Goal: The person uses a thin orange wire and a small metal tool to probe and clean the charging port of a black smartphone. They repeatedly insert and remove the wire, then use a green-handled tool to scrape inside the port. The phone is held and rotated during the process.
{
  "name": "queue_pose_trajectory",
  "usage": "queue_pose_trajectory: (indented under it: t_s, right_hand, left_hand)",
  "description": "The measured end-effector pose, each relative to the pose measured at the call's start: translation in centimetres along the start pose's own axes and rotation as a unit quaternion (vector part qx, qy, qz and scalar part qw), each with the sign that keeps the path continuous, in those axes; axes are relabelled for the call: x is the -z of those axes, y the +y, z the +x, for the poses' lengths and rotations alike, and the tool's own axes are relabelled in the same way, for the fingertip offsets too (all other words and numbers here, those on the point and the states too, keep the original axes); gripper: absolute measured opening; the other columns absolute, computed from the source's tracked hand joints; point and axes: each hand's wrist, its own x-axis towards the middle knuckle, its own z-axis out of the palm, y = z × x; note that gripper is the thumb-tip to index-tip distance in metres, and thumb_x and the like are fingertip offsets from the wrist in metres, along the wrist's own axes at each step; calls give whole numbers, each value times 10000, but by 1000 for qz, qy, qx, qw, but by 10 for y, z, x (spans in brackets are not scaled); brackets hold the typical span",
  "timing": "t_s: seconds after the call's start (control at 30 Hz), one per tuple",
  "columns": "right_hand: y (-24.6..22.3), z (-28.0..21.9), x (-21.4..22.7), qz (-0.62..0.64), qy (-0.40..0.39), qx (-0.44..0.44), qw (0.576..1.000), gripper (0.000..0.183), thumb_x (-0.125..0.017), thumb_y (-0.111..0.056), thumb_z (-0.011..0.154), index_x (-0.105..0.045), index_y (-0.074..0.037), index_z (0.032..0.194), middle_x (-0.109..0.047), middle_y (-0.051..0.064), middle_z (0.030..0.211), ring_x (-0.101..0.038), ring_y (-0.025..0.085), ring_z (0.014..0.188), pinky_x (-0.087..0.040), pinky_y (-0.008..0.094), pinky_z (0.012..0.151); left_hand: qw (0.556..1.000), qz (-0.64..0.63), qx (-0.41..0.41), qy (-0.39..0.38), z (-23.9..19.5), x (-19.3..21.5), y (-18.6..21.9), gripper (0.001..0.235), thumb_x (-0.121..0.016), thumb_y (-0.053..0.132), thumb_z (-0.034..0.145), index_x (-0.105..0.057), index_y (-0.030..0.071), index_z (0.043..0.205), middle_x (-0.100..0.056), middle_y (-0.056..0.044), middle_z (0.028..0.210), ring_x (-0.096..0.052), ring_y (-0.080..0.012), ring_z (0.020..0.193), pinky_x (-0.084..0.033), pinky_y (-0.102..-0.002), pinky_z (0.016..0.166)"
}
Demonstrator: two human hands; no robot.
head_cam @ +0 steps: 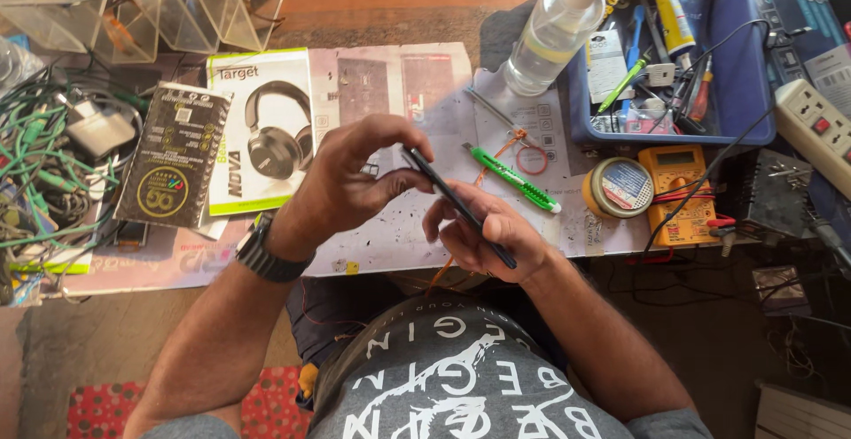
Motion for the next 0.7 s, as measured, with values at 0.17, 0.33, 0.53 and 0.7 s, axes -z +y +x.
queue_pose_trajectory:
  t_s: [0.17, 0.33, 0.53, 0.7]
  right_hand:
    - [-14, -5, -2, -96, 30, -8, 995, 1071, -859, -479, 790, -361, 73, 1562, -568, 161, 1192, -513, 102, 714, -403, 223, 567]
    - [-12, -4, 0, -156, 34, 2, 987, 1101, -848, -472, 767, -344, 54, 1592, -574, 163, 1196, -510, 103, 758, -408, 219, 622]
    - [-11, -4, 4, -224, 66, 11, 972, 1128, -831, -528, 736, -368, 51, 1586, -584, 168, 1202, -539, 122, 825, -438, 242, 709]
    - [-12, -4, 4, -236, 85, 30, 968, 1134, -812, -541, 736, -350, 41, 1593, -570, 140, 1160, -536, 136, 892, -445, 253, 763]
  left_hand:
    - [998, 44, -42, 14, -3, -5, -1, 422, -859, 67, 848, -532, 93, 1114, -731, -65, 1033, -737, -255, 954, -588, -376, 818]
    - [997, 49, -53, 3, -5, -4, 2, 448, -872, 79, 833, -510, 100, 1095, -722, -69, 1028, -743, -245, 959, -595, -365, 801]
    - [994, 89, -64, -20, -2, -2, 7, 459, -885, 73, 817, -480, 100, 1032, -700, -69, 1018, -725, -246, 925, -582, -357, 763]
    - [990, 101, -95, -18, 5, -4, 4, 458, -885, 67, 805, -485, 91, 1026, -686, -83, 1018, -720, -269, 929, -585, -368, 769]
